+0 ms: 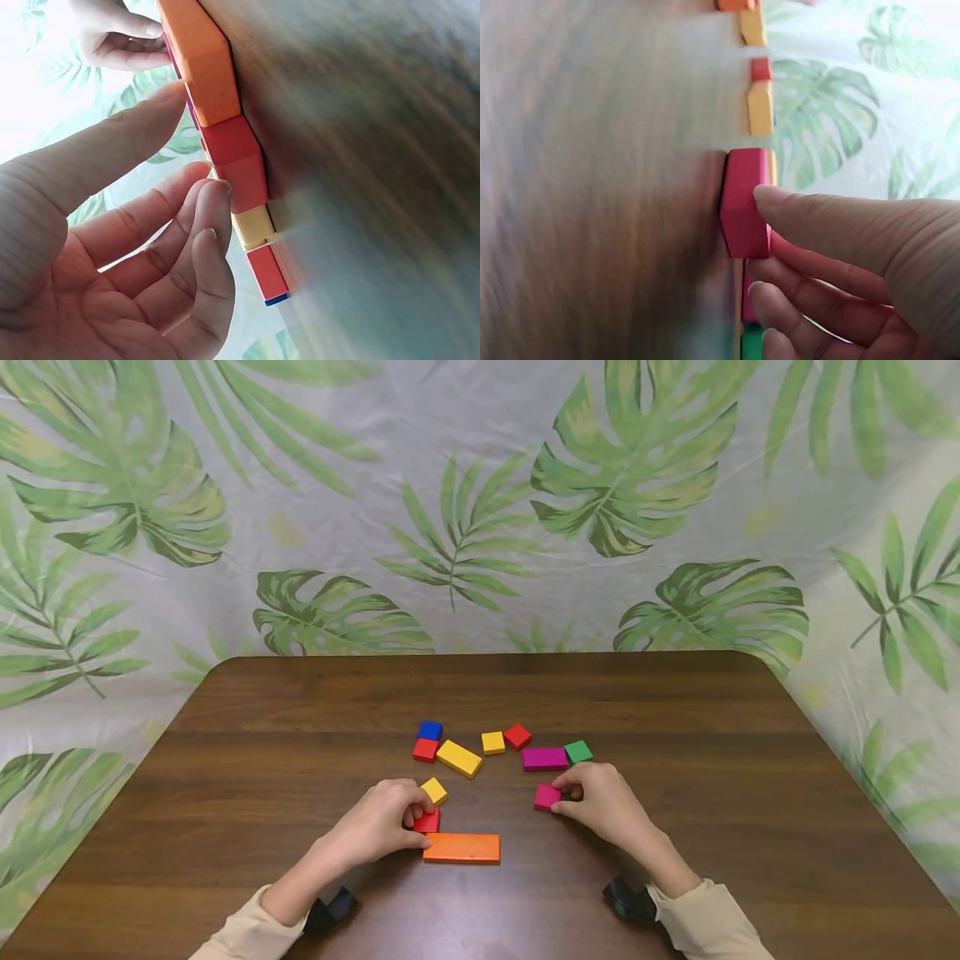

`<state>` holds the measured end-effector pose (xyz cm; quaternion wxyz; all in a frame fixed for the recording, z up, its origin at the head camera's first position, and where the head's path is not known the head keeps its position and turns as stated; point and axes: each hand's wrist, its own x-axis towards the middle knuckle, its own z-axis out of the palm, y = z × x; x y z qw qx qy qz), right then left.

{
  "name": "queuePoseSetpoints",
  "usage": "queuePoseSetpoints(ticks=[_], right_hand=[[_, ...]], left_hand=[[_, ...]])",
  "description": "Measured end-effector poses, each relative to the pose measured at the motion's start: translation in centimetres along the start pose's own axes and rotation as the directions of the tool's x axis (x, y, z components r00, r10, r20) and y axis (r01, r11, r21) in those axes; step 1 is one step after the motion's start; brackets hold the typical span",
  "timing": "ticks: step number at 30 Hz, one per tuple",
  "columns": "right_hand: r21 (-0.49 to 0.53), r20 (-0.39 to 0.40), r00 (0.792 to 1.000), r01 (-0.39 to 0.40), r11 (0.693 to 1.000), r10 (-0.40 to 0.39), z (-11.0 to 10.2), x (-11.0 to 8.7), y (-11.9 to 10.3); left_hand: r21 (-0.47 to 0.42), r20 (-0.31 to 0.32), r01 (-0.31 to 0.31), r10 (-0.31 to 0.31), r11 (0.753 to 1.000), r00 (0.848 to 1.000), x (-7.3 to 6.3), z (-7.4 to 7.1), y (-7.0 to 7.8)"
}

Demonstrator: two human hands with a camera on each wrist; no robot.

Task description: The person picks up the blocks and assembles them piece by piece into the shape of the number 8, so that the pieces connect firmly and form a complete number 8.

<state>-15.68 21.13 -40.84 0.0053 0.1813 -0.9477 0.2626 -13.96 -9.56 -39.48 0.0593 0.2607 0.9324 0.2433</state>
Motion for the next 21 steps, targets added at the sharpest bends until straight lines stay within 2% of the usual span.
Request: queuePoseSetpoints(ticks=[10, 21], right_hand=[[-0.004, -0.019, 0.993, 0.115, 0.993, -0.115, 1.8, -0.1, -1.9], [0.02, -0.011, 0.99, 0.141, 0.99, -0.14, 2.6, 0.1, -3.2]], left_hand=[[-0.012, 0.0, 0.015, -0.015, 1.0, 1.0, -0.2, 0.1, 0.0], [-0.019, 0.002, 0.019, -0.019, 1.0, 1.0, 0.0, 0.0, 0.1]])
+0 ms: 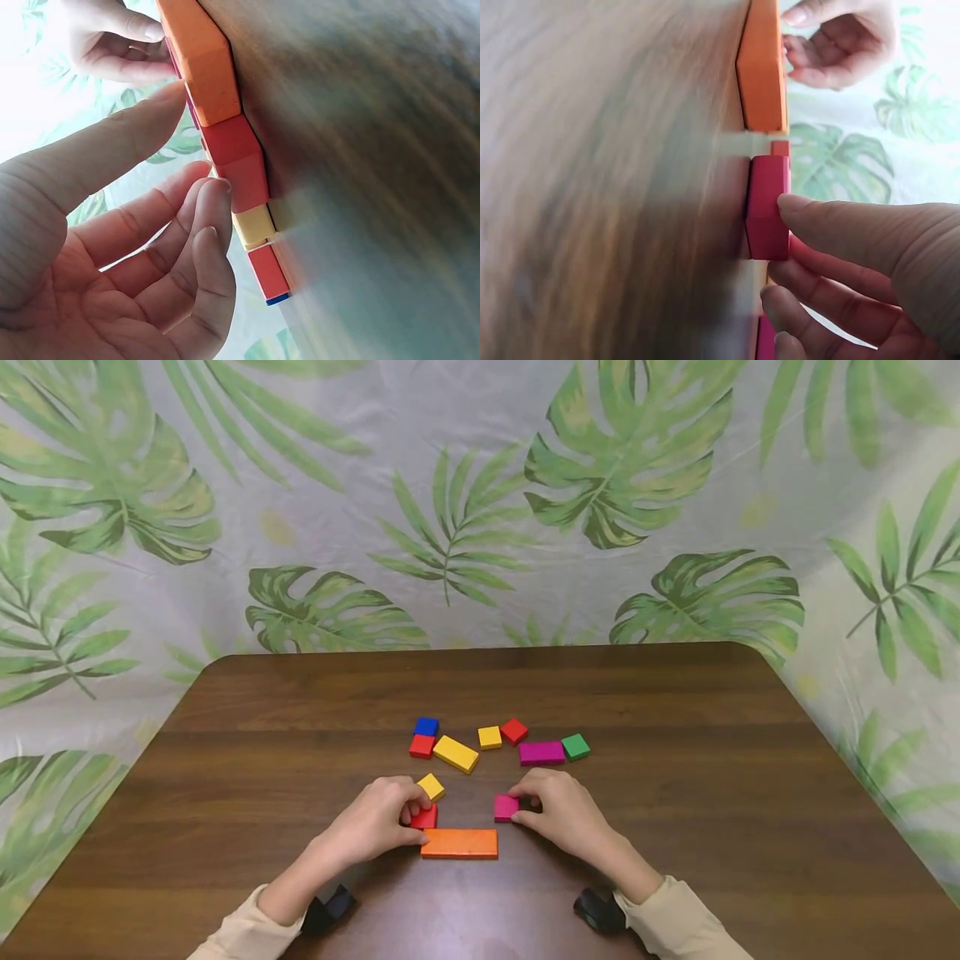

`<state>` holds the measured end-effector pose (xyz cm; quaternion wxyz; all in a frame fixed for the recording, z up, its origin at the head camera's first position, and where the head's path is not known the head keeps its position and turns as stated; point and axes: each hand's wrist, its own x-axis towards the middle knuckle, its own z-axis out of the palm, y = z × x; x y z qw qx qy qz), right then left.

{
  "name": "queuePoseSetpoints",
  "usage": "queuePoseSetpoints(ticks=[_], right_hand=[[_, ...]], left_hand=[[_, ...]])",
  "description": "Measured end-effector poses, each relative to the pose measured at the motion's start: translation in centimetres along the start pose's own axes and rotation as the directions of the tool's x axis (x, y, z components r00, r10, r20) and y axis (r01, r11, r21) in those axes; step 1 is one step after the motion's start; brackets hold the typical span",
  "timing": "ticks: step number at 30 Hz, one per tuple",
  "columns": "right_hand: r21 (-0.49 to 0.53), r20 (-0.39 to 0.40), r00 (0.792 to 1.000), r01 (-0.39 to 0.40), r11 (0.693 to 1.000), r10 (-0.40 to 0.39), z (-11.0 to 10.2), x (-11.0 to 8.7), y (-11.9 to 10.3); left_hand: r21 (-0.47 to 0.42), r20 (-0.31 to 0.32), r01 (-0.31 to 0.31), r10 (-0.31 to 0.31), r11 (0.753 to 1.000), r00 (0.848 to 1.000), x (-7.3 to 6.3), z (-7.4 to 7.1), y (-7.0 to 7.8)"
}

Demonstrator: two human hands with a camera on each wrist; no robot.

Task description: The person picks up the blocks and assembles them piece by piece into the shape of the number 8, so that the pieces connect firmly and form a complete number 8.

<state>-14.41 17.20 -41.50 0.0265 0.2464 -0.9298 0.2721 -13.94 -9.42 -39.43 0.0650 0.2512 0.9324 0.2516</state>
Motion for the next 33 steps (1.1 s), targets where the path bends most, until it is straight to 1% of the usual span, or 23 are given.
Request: queuePoseSetpoints(ticks=[10, 16, 24, 33], right_hand=[[0.054, 0.038, 0.999, 0.016, 0.998, -0.018, 0.7, 0.1, -0.7], [0.058, 0.048, 0.998, 0.031, 0.998, -0.034, 0.8, 0.0, -0.9], [0.055, 0.069, 0.997, 0.03, 0.998, -0.033, 0.8, 0.0, -1.0], [0.048, 0.06, 0.998, 0.034, 0.998, -0.037, 0.8, 0.0, -1.1]], left_hand=[[-0.001, -0.004, -0.004, 0.004, 1.0, 1.0, 0.0, 0.0, 0.1], [0.02, -0.007, -0.011, 0.011, 1.0, 1.0, 0.0, 0.0, 0.1], [0.032, 0.0, 0.003, -0.003, 0.999, 1.0, 0.0, 0.0, 0.1], [0.036, -0.003, -0.001, 0.001, 0.999, 1.0, 0.0, 0.0, 0.1]])
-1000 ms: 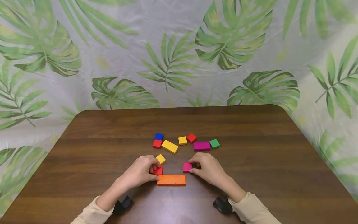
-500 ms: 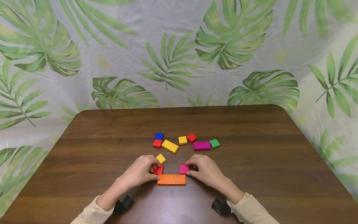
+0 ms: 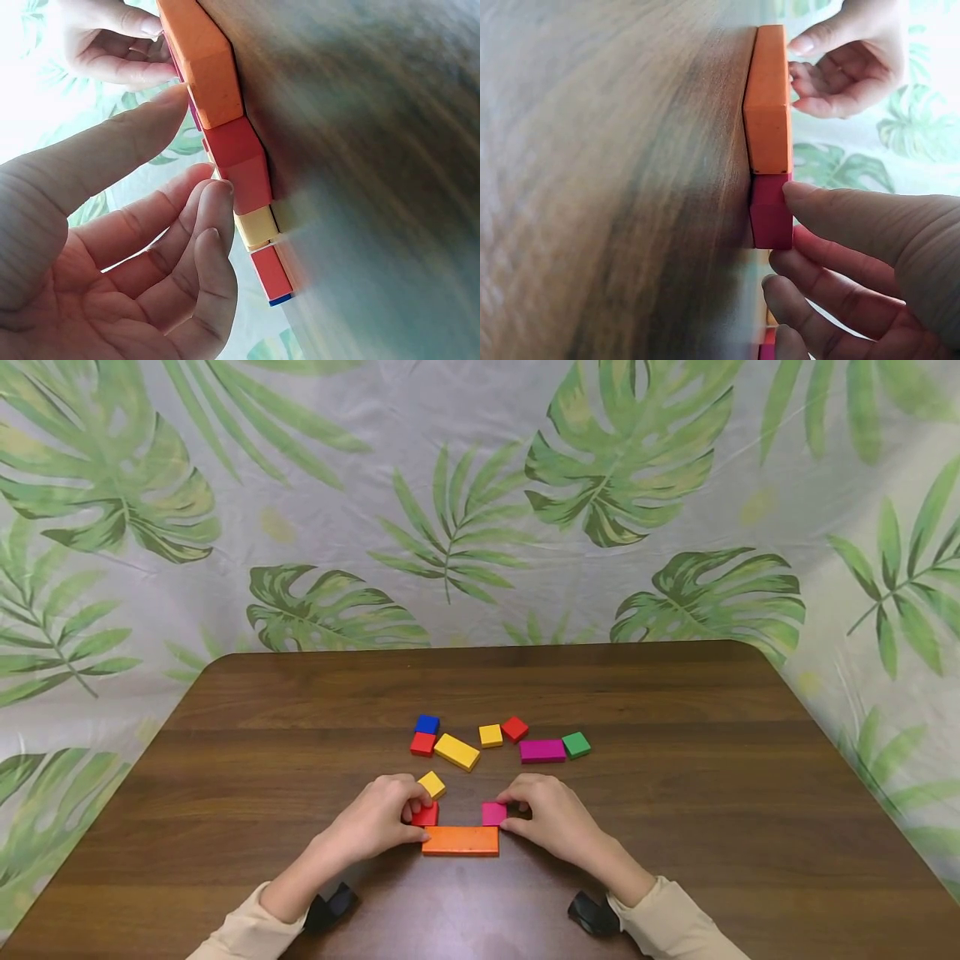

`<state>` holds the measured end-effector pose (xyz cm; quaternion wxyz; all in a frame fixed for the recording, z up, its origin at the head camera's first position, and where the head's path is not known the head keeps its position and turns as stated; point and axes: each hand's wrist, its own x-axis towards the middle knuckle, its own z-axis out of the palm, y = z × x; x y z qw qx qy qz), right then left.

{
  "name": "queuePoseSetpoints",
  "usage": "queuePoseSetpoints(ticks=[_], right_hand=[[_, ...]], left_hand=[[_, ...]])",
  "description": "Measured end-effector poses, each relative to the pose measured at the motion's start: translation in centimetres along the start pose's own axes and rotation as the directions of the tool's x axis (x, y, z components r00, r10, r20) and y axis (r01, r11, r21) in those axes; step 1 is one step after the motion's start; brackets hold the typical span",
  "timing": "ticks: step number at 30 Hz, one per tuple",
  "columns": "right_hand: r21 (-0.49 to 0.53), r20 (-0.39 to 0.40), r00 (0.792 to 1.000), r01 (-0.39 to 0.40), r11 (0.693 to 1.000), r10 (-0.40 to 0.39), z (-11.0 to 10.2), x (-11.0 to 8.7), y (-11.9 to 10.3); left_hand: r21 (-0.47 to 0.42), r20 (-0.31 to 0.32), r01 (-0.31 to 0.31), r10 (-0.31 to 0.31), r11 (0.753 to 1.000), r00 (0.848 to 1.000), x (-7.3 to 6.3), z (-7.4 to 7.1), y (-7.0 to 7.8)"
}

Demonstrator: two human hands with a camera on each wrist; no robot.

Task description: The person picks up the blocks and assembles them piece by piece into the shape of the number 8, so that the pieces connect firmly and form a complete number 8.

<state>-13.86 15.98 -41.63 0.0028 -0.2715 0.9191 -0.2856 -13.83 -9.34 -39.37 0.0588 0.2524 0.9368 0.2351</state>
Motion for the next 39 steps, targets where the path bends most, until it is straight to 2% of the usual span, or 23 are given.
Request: queuePoseSetpoints(ticks=[6, 19, 23, 26, 30, 34, 39], right_hand=[[-0.001, -0.003, 1.0, 0.003, 1.0, -0.003, 0.0, 0.0, 0.1], [-0.019, 0.015, 1.0, 0.011, 1.0, -0.01, -0.3, 0.0, 0.1], [-0.001, 0.042, 0.999, 0.034, 0.999, -0.034, -1.1, -0.1, 0.4], [0.012, 0.044, 0.999, 0.015, 1.0, -0.016, -2.2, -0.2, 0.9], [0.008, -0.009, 0.998, -0.058, 0.998, 0.058, -3.6, 0.0, 2.0], [0.012, -0.098, 0.988, -0.115, 0.993, 0.116, -4.6, 0.2, 3.5], [0.029, -0.186, 0.973, -0.133, 0.991, 0.136, -5.1, 0.4, 5.3]], left_hand=[[0.01, -0.004, -0.007, 0.007, 1.0, 1.0, 0.0, -0.1, 0.1], [-0.03, 0.003, -0.004, 0.004, 1.0, 1.0, 0.0, -0.1, 0.0], [-0.038, 0.005, -0.009, 0.009, 0.999, 1.0, 0.1, 0.0, 0.0], [-0.042, 0.006, -0.02, 0.021, 0.999, 1.0, 0.2, 0.2, 0.1], [-0.04, -0.001, -0.022, 0.022, 0.999, 1.0, 0.4, 0.2, 0.1], [-0.036, 0.0, -0.015, 0.015, 0.999, 1.0, 0.3, 0.1, 0.2], [-0.028, -0.004, -0.015, 0.015, 0.999, 1.0, 0.0, 0.0, 0.1]])
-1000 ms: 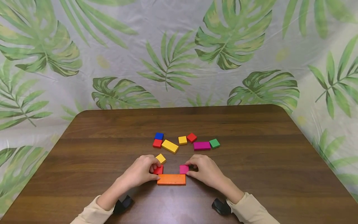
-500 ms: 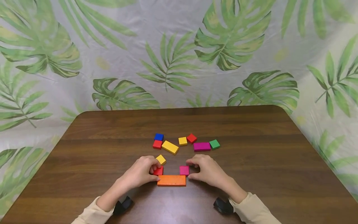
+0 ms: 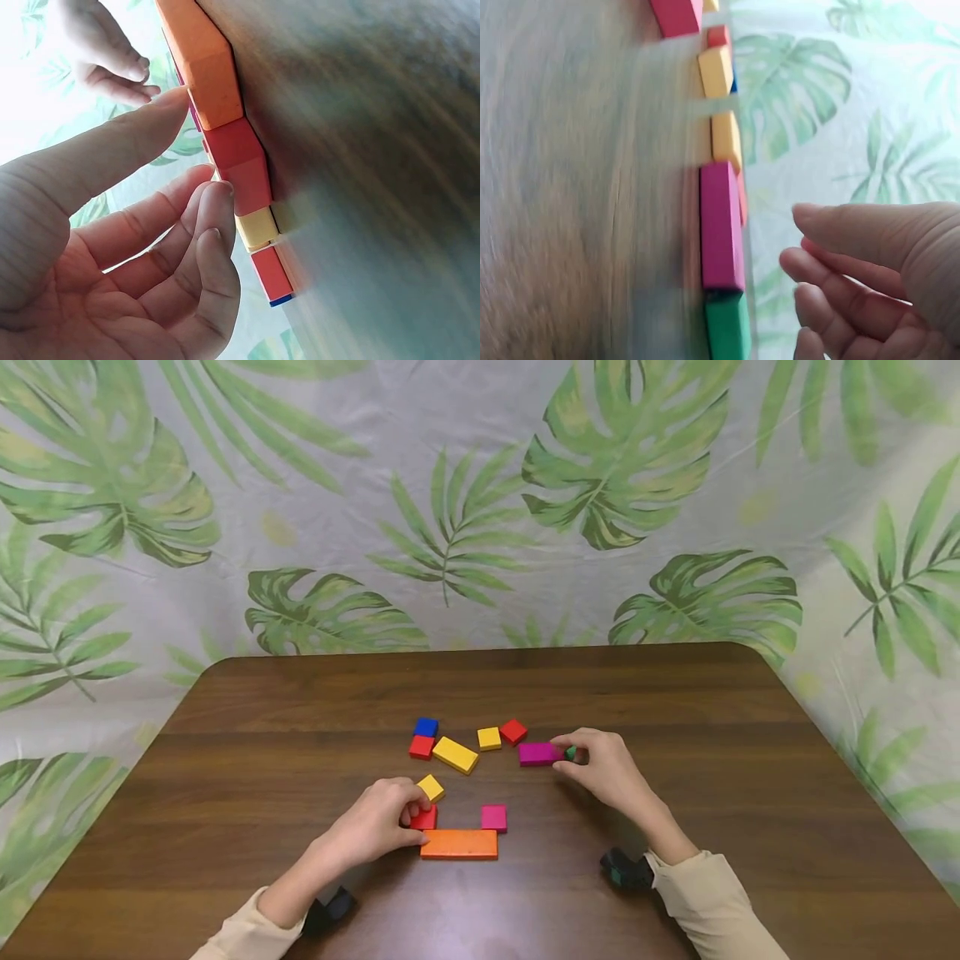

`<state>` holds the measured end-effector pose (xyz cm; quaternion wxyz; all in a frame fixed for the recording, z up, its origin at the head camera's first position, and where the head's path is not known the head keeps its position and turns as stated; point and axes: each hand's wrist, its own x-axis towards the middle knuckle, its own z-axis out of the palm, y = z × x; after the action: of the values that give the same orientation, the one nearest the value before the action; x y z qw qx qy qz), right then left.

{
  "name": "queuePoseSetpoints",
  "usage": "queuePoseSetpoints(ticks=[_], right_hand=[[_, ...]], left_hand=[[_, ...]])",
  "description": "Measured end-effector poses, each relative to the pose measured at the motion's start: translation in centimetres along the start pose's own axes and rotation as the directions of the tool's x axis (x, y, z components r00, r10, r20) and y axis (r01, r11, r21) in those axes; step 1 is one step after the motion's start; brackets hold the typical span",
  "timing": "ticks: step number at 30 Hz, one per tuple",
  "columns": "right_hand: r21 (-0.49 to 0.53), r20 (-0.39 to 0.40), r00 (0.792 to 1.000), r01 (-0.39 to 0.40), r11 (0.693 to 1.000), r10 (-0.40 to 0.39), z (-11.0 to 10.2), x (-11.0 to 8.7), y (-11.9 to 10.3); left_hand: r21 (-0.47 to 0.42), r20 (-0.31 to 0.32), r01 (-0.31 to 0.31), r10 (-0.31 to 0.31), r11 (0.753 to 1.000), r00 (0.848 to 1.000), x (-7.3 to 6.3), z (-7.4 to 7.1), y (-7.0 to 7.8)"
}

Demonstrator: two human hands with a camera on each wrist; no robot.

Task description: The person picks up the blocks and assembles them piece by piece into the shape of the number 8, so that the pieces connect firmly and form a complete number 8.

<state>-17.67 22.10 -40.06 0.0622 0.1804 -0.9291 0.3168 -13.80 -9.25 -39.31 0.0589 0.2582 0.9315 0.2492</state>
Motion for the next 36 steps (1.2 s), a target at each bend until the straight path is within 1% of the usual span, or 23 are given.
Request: queuePoseSetpoints(ticks=[4, 10, 16, 21, 29, 36], right_hand=[[-0.008, -0.036, 0.999, -0.018, 1.0, 0.017, -0.2, 0.4, 1.1], [-0.025, -0.048, 0.997, -0.059, 0.998, 0.057, -0.2, 0.8, 2.3], [-0.072, -0.068, 0.997, -0.048, 0.996, 0.043, 0.0, 0.8, 3.0], [-0.085, -0.058, 0.997, -0.047, 0.995, 0.042, -0.1, 0.9, 3.3], [-0.093, -0.032, 0.998, -0.061, 0.994, 0.058, -0.2, 0.7, 3.8], [-0.064, 0.032, 0.998, -0.043, 0.997, 0.045, -0.6, 0.6, 4.1]], left_hand=[[-0.01, 0.002, 0.004, -0.004, 1.0, 1.0, -0.1, -0.1, 0.1], [-0.02, 0.015, 0.021, -0.02, 1.0, 1.0, -0.1, -0.1, 0.1], [-0.011, -0.005, -0.003, 0.003, 1.0, 1.0, -0.2, 0.1, -0.1], [-0.001, -0.014, -0.013, 0.013, 1.0, 1.0, -0.2, 0.1, -0.1], [-0.005, -0.008, -0.011, 0.011, 1.0, 1.0, -0.2, 0.1, -0.1], [-0.016, -0.002, -0.006, 0.006, 1.0, 1.0, -0.1, 0.1, -0.2]])
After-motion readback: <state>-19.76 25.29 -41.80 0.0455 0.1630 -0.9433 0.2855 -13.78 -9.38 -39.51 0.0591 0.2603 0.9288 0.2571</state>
